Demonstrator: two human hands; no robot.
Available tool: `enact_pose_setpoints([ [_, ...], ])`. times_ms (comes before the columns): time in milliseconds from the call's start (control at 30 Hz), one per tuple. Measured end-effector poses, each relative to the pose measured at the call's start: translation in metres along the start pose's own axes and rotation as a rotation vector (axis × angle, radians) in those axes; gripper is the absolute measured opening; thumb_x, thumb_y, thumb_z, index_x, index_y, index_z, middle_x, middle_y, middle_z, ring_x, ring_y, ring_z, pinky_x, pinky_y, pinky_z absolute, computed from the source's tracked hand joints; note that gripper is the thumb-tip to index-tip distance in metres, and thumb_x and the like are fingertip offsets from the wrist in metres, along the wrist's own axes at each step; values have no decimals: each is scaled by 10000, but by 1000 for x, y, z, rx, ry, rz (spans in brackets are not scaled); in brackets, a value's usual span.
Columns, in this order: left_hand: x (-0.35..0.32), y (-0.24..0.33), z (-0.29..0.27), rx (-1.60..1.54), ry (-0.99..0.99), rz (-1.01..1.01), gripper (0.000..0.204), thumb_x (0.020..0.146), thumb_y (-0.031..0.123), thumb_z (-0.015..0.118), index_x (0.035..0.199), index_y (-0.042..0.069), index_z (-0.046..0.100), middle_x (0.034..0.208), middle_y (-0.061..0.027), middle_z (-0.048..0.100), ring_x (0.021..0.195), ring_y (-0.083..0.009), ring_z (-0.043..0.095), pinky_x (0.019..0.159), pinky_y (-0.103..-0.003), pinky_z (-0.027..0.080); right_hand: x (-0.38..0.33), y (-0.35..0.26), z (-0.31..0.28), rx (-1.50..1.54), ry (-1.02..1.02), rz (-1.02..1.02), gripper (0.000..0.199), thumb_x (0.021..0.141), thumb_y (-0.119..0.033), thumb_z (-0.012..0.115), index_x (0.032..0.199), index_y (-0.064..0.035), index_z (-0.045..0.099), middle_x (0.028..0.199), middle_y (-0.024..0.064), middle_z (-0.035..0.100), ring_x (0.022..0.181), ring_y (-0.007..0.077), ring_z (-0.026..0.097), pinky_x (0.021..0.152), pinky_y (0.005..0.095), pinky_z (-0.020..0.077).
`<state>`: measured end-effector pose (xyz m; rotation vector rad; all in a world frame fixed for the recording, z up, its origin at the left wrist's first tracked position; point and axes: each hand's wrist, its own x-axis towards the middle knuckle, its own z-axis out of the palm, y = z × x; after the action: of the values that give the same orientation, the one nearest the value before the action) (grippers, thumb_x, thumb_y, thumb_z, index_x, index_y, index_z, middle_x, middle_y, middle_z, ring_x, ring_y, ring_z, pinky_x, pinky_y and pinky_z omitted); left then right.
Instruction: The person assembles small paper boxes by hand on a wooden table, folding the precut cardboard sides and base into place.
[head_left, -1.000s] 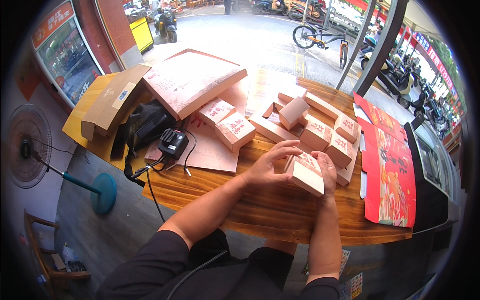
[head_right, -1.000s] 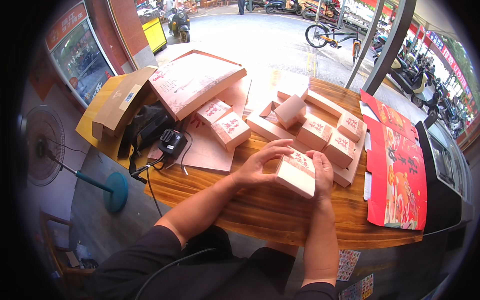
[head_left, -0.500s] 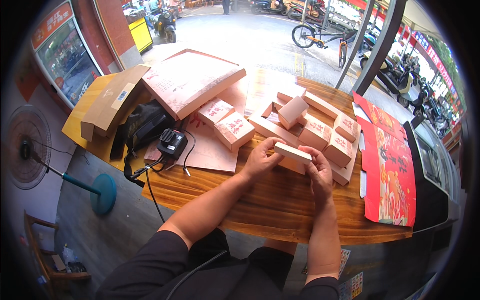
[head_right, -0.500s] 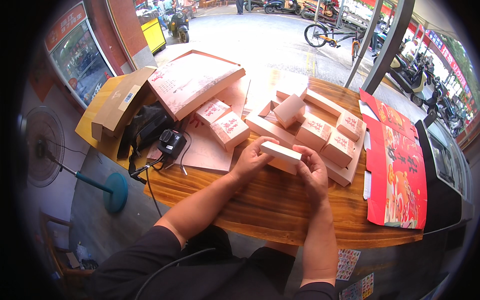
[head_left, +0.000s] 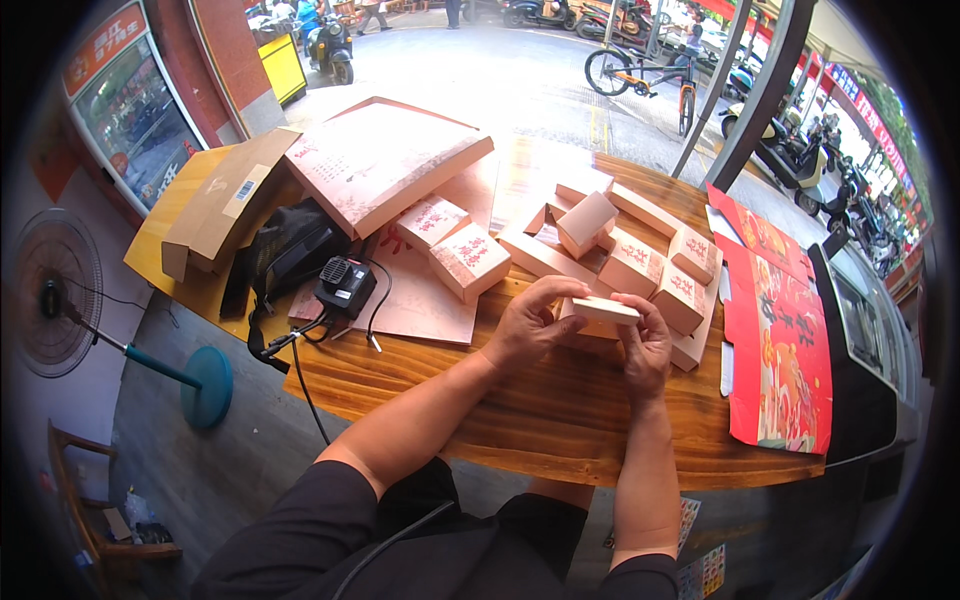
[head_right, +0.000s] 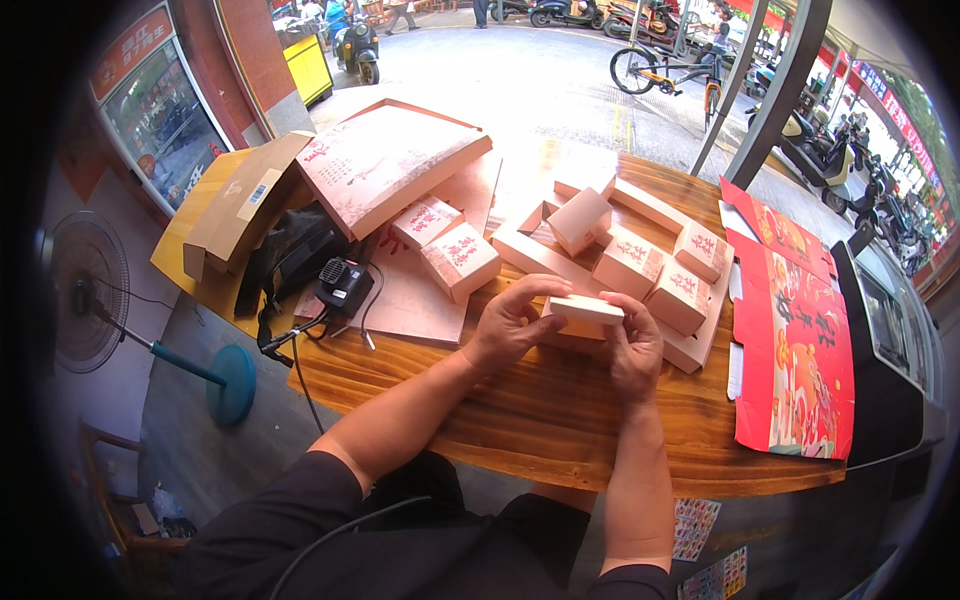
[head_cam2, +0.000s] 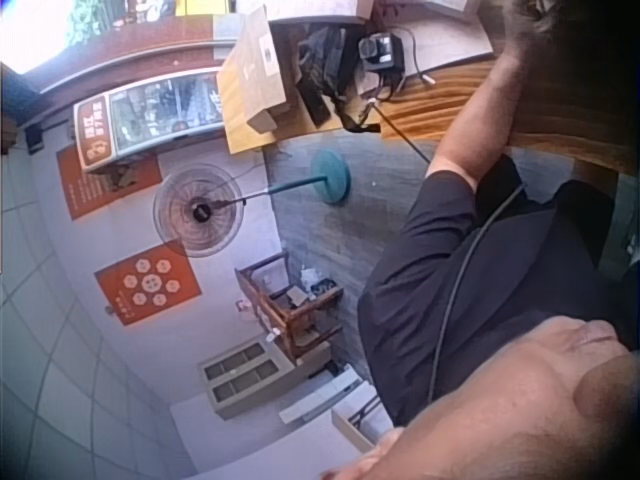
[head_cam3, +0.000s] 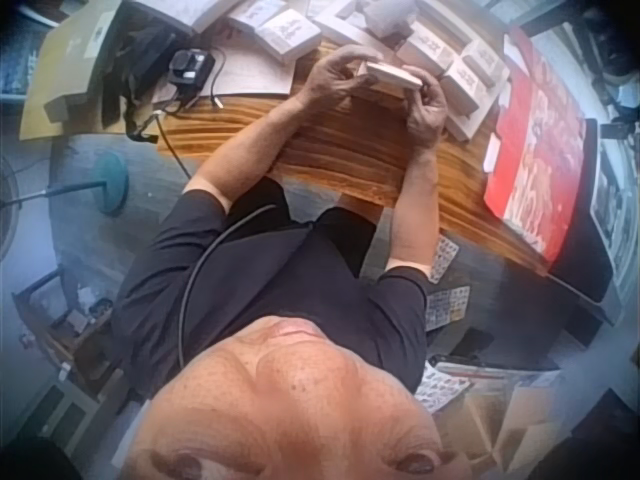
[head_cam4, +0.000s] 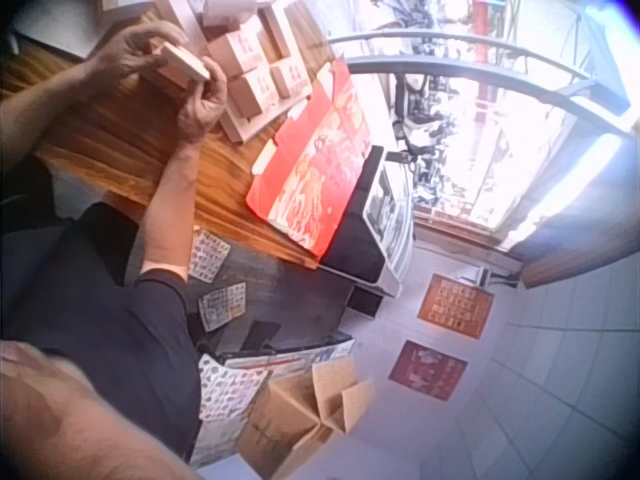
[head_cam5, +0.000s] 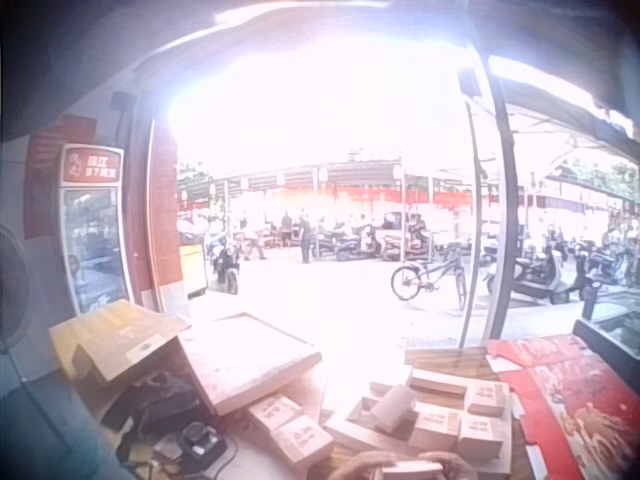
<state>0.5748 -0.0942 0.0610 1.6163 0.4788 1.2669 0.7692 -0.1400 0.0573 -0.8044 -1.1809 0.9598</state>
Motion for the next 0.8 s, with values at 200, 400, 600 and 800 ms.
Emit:
enact_pose_setpoints([
  [200,1,4,-4,-134,-42,-84,349,849,3,735,1171,42,605,1221,-50,536,1052,-117,589,792,-219,568,0,8,-10,-59,-46,12,214,994,-58,537,1190,-5,607,1258,112,609,1125,156,571,977,273,454],
  [400,1,-15,-7,-157,-1,-103,348,854,59,752,1169,40,605,1223,-43,540,1061,-112,581,822,-239,559,1,-8,-3,-76,-90,45,308,969,-10,428,1229,5,592,1326,126,569,1230,185,514,1068,322,392],
  [600,1,-13,-6,-234,3,-168,333,863,85,751,1163,45,611,1198,-26,558,1093,-104,560,827,-229,542,-2,-12,0,-18,-104,5,299,944,-47,486,1219,-4,593,1377,130,513,1245,188,499,1070,323,385],
  [800,1,-13,-8,-181,-41,-175,325,886,86,726,1179,33,596,1288,-73,528,984,-124,619,806,-245,561,-1,-8,-4,-100,-138,1,232,905,-13,585,1135,-18,618,1360,115,500,1197,174,516,1034,306,415],
])
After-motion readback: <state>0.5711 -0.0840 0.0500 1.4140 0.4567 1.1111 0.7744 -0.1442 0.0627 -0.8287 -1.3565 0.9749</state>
